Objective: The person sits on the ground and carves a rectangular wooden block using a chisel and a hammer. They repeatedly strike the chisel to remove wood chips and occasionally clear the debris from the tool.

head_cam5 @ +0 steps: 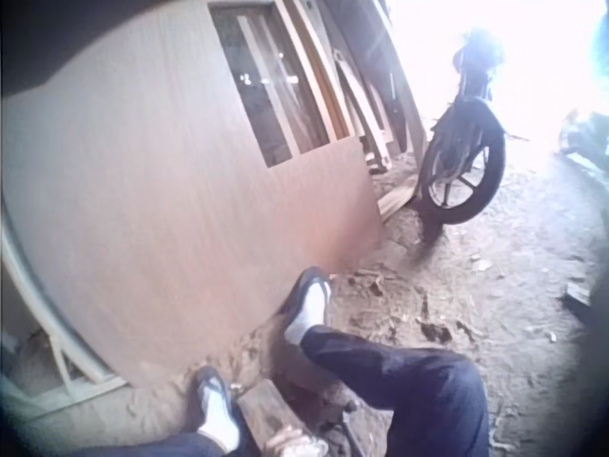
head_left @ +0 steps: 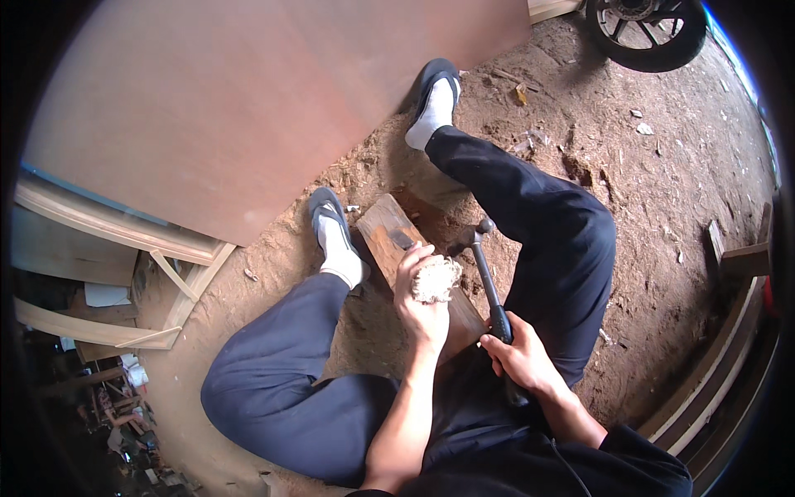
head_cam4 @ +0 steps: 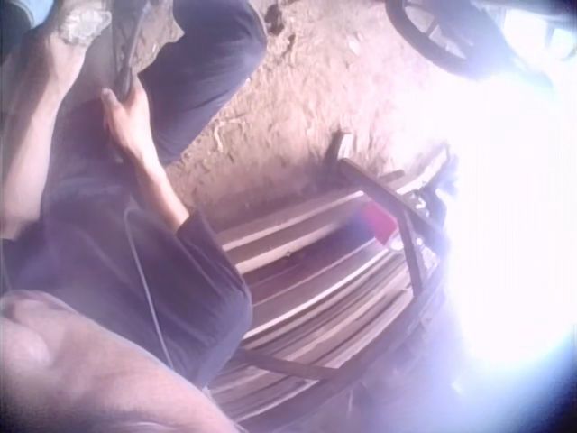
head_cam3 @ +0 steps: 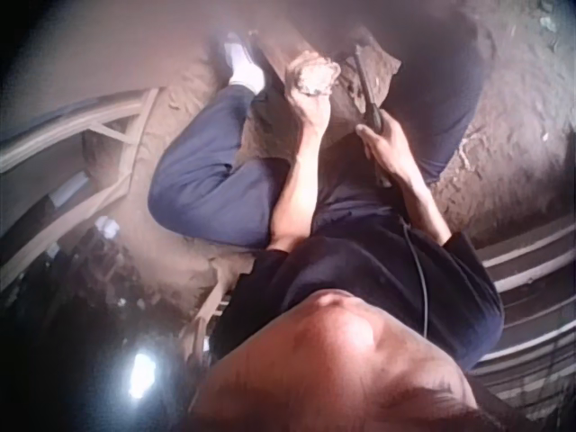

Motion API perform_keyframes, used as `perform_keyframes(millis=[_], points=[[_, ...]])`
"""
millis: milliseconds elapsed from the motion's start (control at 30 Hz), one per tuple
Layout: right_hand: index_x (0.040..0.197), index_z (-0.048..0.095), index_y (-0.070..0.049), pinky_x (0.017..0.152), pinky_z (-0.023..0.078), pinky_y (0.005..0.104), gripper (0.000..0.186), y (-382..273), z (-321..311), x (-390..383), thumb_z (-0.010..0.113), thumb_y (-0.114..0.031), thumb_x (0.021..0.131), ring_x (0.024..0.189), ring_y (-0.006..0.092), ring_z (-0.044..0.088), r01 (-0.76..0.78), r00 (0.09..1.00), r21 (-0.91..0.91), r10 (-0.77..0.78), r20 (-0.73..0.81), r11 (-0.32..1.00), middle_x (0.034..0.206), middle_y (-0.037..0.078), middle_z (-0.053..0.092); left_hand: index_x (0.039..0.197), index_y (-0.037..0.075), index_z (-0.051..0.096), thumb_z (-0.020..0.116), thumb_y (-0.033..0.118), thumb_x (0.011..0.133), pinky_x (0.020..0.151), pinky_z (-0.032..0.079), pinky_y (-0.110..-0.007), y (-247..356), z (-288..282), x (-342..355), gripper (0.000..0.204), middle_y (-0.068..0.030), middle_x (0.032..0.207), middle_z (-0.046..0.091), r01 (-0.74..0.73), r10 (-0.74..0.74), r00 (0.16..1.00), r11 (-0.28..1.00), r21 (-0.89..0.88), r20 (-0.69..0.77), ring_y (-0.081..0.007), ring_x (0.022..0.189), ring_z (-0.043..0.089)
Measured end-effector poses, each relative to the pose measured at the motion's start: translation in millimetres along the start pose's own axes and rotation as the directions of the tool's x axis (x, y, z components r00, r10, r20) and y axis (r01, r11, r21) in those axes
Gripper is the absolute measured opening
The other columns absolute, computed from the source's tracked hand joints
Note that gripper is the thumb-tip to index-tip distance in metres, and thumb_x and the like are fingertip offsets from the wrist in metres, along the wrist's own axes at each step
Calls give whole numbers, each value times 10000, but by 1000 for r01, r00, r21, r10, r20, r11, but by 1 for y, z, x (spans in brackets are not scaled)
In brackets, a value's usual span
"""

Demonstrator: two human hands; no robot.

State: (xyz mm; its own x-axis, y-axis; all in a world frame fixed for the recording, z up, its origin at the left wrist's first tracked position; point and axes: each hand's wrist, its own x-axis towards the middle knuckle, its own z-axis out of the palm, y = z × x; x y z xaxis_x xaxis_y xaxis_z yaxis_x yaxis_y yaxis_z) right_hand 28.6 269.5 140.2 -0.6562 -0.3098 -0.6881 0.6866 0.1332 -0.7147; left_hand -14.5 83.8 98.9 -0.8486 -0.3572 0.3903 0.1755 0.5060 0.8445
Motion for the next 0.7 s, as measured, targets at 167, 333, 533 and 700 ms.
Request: perform_keyframes(millis=[167, 333, 533, 700], points=[[1100, 554, -17, 488, 468, 261, 189, -11, 0, 8, 668, -88, 966, 524, 92, 541, -72, 997, 5, 72, -4, 997, 704, 9, 543, 1109, 17, 647, 738, 93, 858, 1081, 479, -508, -28, 11, -8, 278, -144, 1218, 677, 9, -6, 996, 999, 34, -88, -372, 1214, 627], [1112, 552, -12, 491, 461, 258, 207, -18, 3, 13, 672, -91, 962, 521, 91, 539, -132, 991, -2, 132, -8, 991, 698, 7, 541, 1121, 50, 567, 781, -31, 799, 1122, 442, -525, -46, 17, -24, 395, -156, 1221, 662, 15, -27, 982, 998, -68, -186, -356, 1225, 618], [1119, 550, -3, 495, 451, 258, 224, -22, 2, 19, 675, -97, 958, 522, 90, 541, -165, 986, -43, 164, -22, 985, 691, 5, 544, 1141, 39, 538, 803, -42, 801, 1151, 410, -536, -58, 30, -11, 438, -190, 1301, 637, 84, -111, 952, 991, -106, -286, -377, 1322, 553], [1137, 549, 4, 497, 450, 258, 229, -29, 11, 19, 667, -94, 966, 521, 93, 539, -185, 981, -40, 182, -64, 982, 695, 4, 545, 1148, 20, 554, 740, 63, 886, 1144, 409, -579, -62, 47, -4, 325, -201, 1309, 636, 72, -76, 954, 997, -25, -290, -421, 1320, 546]])
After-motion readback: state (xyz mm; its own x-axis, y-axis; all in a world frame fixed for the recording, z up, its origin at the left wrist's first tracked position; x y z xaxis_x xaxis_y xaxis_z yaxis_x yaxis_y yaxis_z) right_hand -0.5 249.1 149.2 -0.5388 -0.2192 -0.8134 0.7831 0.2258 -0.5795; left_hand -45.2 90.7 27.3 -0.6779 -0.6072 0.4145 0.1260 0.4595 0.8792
